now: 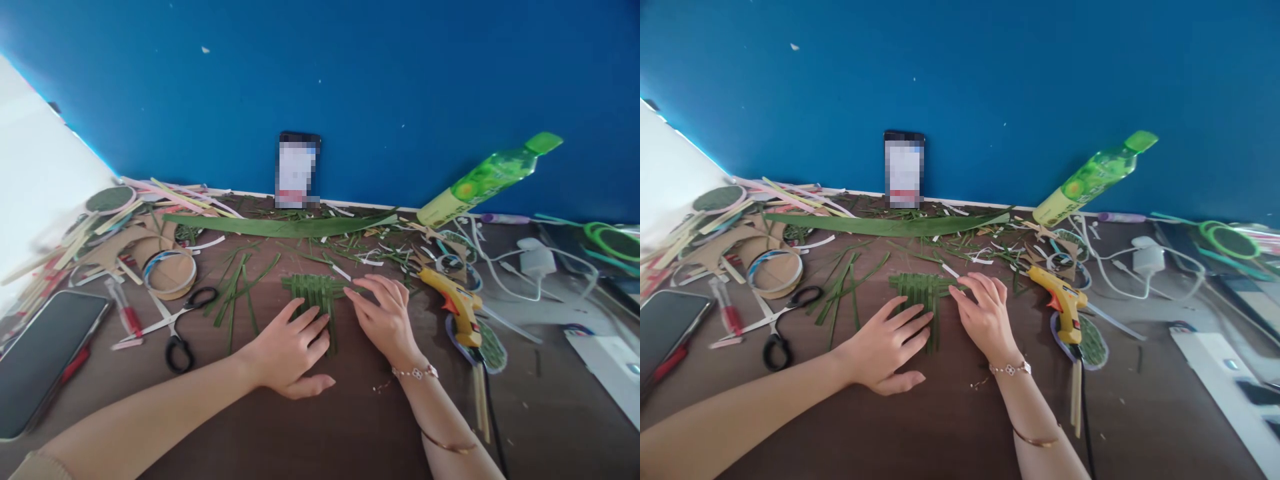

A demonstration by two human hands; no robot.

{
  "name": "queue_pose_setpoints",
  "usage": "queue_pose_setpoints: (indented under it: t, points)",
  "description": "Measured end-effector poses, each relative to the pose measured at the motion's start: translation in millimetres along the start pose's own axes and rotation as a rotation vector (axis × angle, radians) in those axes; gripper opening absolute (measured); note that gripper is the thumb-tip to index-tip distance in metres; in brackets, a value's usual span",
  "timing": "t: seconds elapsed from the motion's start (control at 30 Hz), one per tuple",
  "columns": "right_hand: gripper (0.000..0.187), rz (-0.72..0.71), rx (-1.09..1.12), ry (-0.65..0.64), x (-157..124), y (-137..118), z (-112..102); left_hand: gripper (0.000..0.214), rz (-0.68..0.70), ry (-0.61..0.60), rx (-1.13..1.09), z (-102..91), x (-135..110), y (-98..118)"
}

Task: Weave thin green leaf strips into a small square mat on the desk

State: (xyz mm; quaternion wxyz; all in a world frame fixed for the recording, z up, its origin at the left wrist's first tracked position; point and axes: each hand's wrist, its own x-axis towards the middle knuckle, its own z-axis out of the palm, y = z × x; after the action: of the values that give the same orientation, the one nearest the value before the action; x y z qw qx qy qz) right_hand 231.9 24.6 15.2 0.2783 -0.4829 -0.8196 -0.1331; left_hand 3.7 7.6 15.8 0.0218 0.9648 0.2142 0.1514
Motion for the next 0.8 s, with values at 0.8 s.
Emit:
queue_pose_setpoints:
  t: [0.8]
  points:
    - [0.024, 0.022, 0.030, -0.013, -2.3, 1.5, 3.1, 0.060, 0.008, -0.027, -0.043, 0.0, 0.2, -1.3]
